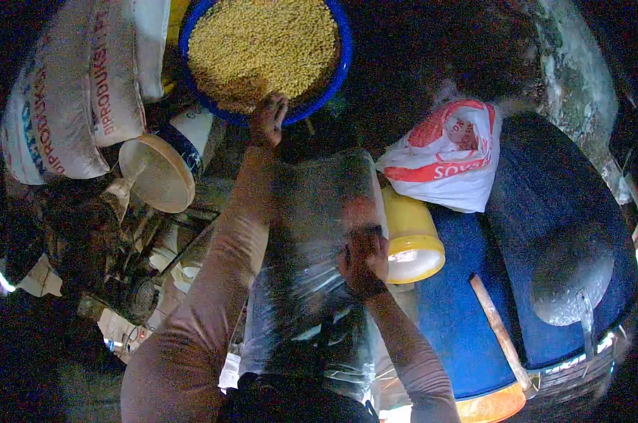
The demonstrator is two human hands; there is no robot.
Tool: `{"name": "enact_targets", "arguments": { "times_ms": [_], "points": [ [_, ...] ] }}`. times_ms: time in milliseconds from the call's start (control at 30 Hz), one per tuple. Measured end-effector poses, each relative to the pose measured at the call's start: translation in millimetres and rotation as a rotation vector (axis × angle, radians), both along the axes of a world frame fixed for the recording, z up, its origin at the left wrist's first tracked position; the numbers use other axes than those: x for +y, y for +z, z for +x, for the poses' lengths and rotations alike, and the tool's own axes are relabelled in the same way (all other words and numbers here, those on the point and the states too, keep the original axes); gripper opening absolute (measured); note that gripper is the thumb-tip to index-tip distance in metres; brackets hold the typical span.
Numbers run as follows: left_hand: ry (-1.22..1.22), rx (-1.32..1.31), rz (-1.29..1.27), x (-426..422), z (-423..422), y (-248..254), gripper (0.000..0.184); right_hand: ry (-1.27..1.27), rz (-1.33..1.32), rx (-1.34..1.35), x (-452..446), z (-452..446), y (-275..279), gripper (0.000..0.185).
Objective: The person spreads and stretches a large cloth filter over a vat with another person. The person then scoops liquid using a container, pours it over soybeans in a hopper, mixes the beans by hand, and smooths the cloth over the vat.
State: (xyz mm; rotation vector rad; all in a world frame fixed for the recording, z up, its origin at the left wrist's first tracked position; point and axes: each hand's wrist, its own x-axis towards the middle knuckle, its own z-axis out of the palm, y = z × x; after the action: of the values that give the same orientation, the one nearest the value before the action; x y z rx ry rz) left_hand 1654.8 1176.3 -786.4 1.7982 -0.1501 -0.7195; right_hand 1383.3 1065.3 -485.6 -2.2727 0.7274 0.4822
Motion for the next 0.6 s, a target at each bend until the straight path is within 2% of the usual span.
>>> {"name": "enact_targets", "arguments": {
  "times_ms": [67,100,200,233,300,367,400,433,500,533,567,600],
  "points": [
    [0.497,0.679,-0.415,-10.9,12.7,35.1,0.028,0.01,-0.015,0.008,3.4,-4.7,-2.1,0.028],
    [0.513,0.681,-0.313,-17.0,16.0,50.5,0.035,0.026,-0.025,0.017,4.8,-5.7,-2.7,0.029],
    [0.482,0.742,-0.314,-26.7,28.3,90.8,0.033,0.012,0.042,0.024,3.0,-2.7,-1.5,0.032],
    [0.473,0.739,-0.321,-20.6,27.7,90.2,0.033,0.006,0.034,0.018,5.8,-4.8,-4.3,0.032],
    [-0.245,-0.053,-0.119,1.0,20.5,69.5,0.04,-0.002,-0.01,-0.061,10.2,-16.8,-11.7,0.038],
    [-0.231,-0.016,-0.127,14.9,5.5,61.3,0.029,0.0,-0.048,0.002,4.6,-11.1,-0.2,0.04],
    [-0.148,0.357,-0.126,2.7,8.0,90.9,0.019,0.018,-0.035,0.052,2.4,-4.5,4.6,0.042],
    [-0.076,0.725,-0.108,-8.0,10.4,129.7,0.012,-0.007,0.093,0.188,1.5,-1.0,2.2,0.045],
    [-0.067,0.779,-0.429,-22.8,-9.9,199.2,0.015,-0.013,0.035,0.165,7.4,-7.2,0.4,0.048],
    [0.077,0.947,-0.61,-0.4,-23.8,183.6,0.018,0.01,0.002,0.151,8.4,-7.3,-1.2,0.052],
    [0.336,1.207,-0.573,-11.2,-21.8,225.9,0.015,-0.046,-0.018,0.041,4.6,-8.4,-2.5,0.045],
    [-0.143,0.69,-0.275,9.8,-19.2,234.2,0.015,-0.094,-0.038,-0.072,2.6,-13.1,-1.4,0.037]
  ]
}}
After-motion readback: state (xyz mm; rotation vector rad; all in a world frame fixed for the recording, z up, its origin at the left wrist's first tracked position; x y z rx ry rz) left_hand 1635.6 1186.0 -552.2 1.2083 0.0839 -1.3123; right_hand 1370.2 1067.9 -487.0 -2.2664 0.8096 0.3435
